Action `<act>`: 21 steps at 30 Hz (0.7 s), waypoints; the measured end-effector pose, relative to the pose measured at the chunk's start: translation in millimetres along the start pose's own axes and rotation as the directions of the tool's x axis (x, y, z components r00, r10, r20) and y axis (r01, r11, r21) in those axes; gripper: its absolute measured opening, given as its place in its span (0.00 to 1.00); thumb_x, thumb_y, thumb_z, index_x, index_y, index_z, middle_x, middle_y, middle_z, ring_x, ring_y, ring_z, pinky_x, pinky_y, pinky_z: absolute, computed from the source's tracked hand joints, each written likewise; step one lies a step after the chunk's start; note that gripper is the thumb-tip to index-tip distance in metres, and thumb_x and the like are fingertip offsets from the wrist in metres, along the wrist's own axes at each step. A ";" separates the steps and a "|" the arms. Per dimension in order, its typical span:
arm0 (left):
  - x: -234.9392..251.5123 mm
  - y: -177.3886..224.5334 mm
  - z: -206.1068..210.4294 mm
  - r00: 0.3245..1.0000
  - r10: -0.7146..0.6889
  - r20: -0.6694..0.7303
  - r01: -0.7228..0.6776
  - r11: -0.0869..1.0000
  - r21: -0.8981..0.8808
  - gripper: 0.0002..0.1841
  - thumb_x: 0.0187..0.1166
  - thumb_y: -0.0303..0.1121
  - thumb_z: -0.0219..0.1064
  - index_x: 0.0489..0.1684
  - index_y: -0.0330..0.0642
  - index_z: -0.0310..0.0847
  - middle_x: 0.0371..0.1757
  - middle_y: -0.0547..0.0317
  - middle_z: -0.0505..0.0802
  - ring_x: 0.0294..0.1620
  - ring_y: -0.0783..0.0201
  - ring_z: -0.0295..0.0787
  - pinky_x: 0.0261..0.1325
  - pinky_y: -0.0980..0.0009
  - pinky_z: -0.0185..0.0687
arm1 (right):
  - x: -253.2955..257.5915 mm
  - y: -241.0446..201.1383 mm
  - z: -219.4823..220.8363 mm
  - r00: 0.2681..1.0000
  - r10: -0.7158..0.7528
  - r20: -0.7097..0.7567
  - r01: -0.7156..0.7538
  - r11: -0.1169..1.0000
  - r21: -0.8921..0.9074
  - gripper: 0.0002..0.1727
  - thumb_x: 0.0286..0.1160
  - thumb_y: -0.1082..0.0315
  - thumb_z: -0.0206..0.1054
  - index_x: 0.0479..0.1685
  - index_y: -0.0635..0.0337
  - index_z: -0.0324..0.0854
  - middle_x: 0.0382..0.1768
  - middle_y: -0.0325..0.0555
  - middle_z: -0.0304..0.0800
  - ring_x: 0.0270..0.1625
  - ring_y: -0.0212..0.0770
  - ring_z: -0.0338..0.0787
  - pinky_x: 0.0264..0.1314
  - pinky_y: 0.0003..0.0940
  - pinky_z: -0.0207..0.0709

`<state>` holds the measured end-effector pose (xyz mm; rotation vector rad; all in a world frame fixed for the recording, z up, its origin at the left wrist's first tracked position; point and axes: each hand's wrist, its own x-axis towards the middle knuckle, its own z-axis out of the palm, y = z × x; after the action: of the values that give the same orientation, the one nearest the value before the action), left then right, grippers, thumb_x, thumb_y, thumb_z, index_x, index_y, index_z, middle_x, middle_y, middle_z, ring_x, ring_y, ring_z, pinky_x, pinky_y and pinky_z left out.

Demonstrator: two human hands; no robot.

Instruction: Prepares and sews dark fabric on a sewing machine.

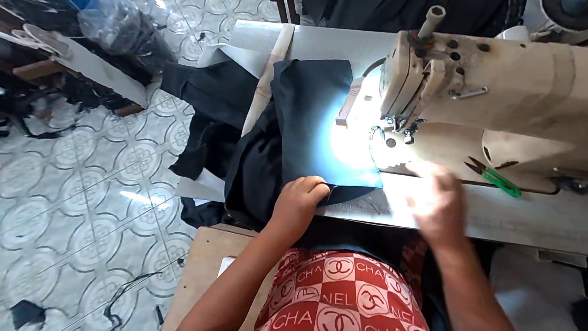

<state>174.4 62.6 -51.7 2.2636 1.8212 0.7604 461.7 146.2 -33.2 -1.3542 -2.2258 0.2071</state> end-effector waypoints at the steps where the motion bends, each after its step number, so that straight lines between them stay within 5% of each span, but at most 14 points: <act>1: -0.9 0.0 1.7 1.000 0.024 -0.017 -0.024 1.000 0.021 0.12 0.82 0.23 0.59 0.43 0.45 0.91 0.53 0.53 0.95 0.56 0.51 0.93 0.59 0.47 0.87 | 1.8 -26.0 19.8 0.995 -0.099 0.009 0.098 0.994 0.039 0.26 0.74 0.46 0.71 0.58 0.60 0.90 0.61 0.57 0.91 0.70 0.60 0.85 0.74 0.61 0.74; 4: -5.8 -0.4 4.6 0.994 0.065 -0.087 -0.054 0.991 0.123 0.10 0.83 0.30 0.62 0.47 0.49 0.92 0.54 0.59 0.96 0.59 0.56 0.93 0.66 0.49 0.84 | 9.9 -62.0 69.6 0.971 -0.237 -0.026 0.236 0.971 -0.027 0.16 0.77 0.49 0.68 0.50 0.48 0.94 0.53 0.44 0.97 0.60 0.50 0.92 0.68 0.57 0.77; 7: -12.3 -4.2 -1.8 0.991 0.016 -0.135 0.010 0.983 0.185 0.11 0.82 0.28 0.64 0.55 0.50 0.88 0.55 0.59 0.95 0.62 0.54 0.91 0.71 0.43 0.78 | 18.4 -56.0 76.3 0.982 -0.186 -0.043 0.181 0.979 -0.089 0.09 0.73 0.65 0.70 0.46 0.53 0.94 0.48 0.51 0.96 0.55 0.56 0.93 0.62 0.58 0.80; 10: -16.9 -8.7 -11.8 0.972 -0.106 -0.209 0.144 0.974 0.176 0.24 0.69 0.17 0.67 0.65 0.47 0.85 0.57 0.49 0.94 0.63 0.42 0.90 0.64 0.35 0.78 | 21.3 -52.7 59.4 0.996 -0.079 -0.048 0.077 0.996 -0.055 0.10 0.65 0.75 0.72 0.43 0.57 0.93 0.46 0.54 0.94 0.56 0.59 0.91 0.55 0.57 0.82; 13: -13.9 -6.5 -22.1 0.933 -0.215 -0.290 0.262 0.956 0.133 0.25 0.55 0.17 0.74 0.57 0.40 0.86 0.58 0.43 0.92 0.65 0.35 0.85 0.61 0.37 0.80 | 21.3 -55.0 55.2 0.993 -0.040 -0.109 0.030 0.996 -0.086 0.08 0.67 0.73 0.71 0.43 0.60 0.92 0.49 0.60 0.92 0.59 0.61 0.91 0.57 0.55 0.84; 16: -14.0 -2.3 -31.5 0.876 -0.342 -0.340 0.355 0.935 -0.025 0.20 0.56 0.25 0.76 0.49 0.33 0.83 0.56 0.41 0.90 0.62 0.40 0.85 0.65 0.45 0.81 | 22.5 -59.9 55.4 0.992 0.016 -0.126 -0.025 0.997 -0.070 0.11 0.64 0.78 0.71 0.46 0.64 0.89 0.49 0.63 0.90 0.48 0.59 0.94 0.43 0.50 0.88; 18: -15.2 -1.7 -36.4 0.847 -0.392 -0.358 0.379 0.919 -0.110 0.18 0.60 0.29 0.76 0.46 0.34 0.80 0.52 0.43 0.89 0.58 0.47 0.86 0.61 0.52 0.82 | 21.5 -61.6 54.2 0.994 0.059 -0.093 -0.055 0.998 0.040 0.12 0.62 0.79 0.72 0.46 0.65 0.90 0.47 0.61 0.90 0.37 0.55 0.94 0.33 0.49 0.88; 21: -15.8 0.3 -36.9 0.838 -0.405 -0.366 0.366 0.914 -0.175 0.15 0.65 0.30 0.73 0.44 0.34 0.77 0.48 0.46 0.89 0.51 0.57 0.87 0.55 0.61 0.84 | 22.9 -63.2 39.9 0.985 0.067 0.156 -0.126 0.905 0.407 0.09 0.67 0.75 0.73 0.45 0.60 0.90 0.41 0.45 0.93 0.37 0.36 0.93 0.41 0.34 0.90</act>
<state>155.4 40.2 -24.3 1.6740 2.2545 1.2593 383.7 140.4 -34.7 -1.2397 -2.0636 0.7884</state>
